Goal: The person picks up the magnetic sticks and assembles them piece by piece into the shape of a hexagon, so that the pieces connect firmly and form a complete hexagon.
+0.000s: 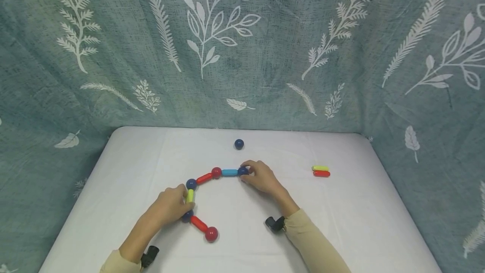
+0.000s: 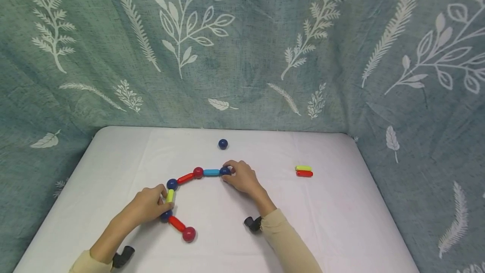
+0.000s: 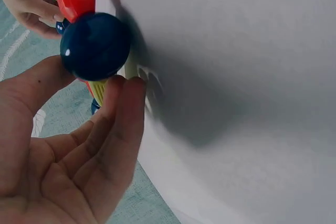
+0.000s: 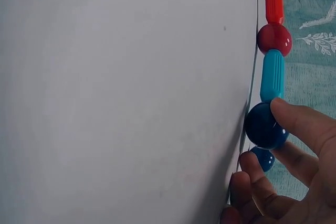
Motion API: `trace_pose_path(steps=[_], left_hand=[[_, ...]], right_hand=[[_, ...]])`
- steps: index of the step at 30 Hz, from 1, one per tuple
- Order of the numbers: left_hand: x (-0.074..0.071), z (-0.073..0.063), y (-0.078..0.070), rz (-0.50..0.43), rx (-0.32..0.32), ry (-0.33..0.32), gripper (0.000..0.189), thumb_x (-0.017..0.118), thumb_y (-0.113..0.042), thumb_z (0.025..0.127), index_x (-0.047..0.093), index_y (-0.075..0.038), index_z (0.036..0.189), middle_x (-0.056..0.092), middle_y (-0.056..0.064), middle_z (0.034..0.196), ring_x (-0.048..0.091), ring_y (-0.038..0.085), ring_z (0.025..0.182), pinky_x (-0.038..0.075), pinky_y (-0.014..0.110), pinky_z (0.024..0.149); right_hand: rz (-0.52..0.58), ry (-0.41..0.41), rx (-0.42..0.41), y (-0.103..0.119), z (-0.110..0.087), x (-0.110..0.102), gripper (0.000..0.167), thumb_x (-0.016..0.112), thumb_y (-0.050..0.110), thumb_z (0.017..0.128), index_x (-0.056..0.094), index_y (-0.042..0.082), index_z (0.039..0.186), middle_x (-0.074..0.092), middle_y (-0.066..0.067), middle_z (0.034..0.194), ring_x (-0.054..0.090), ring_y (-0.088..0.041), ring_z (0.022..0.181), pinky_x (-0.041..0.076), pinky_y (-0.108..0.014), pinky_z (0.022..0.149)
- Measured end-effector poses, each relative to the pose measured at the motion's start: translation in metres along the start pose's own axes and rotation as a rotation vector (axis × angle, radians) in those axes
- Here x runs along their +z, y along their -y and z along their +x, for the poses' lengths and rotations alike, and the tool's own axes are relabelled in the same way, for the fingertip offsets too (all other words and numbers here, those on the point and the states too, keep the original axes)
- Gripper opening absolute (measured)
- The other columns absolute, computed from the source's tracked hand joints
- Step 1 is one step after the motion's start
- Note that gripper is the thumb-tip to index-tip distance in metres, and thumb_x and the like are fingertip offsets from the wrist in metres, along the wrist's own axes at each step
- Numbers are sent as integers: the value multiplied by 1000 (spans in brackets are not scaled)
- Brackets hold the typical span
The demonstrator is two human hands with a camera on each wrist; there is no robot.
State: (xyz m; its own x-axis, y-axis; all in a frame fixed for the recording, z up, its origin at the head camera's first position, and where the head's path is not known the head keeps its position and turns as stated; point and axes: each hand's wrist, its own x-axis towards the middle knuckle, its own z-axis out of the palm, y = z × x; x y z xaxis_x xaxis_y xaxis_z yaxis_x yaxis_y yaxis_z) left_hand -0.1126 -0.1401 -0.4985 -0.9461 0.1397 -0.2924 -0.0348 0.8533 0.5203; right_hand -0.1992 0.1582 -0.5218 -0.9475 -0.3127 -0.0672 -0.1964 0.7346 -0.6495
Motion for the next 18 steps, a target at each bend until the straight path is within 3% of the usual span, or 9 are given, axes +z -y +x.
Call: trace_pose_path(steps=[11, 18], left_hand=[[3, -9, -8, 83, -6, 19, 37, 82, -37, 82, 63, -6, 87, 54, 0, 55, 51, 15, 47, 39, 28, 48], [4, -14, -14, 144, 30, 23, 39, 83, -41, 80, 64, -7, 78, 50, 0, 52, 47, 14, 46, 35, 27, 48]], right_hand=[[-5, 16, -6, 10, 2, 10, 37, 74, 28, 91, 67, 16, 125, 62, -6, 102, 57, -19, 87, 48, -36, 71], [-15, 35, -24, 14, 5, 14, 37, 74, 29, 91, 67, 17, 126, 62, -7, 103, 58, -20, 89, 49, -37, 72]])
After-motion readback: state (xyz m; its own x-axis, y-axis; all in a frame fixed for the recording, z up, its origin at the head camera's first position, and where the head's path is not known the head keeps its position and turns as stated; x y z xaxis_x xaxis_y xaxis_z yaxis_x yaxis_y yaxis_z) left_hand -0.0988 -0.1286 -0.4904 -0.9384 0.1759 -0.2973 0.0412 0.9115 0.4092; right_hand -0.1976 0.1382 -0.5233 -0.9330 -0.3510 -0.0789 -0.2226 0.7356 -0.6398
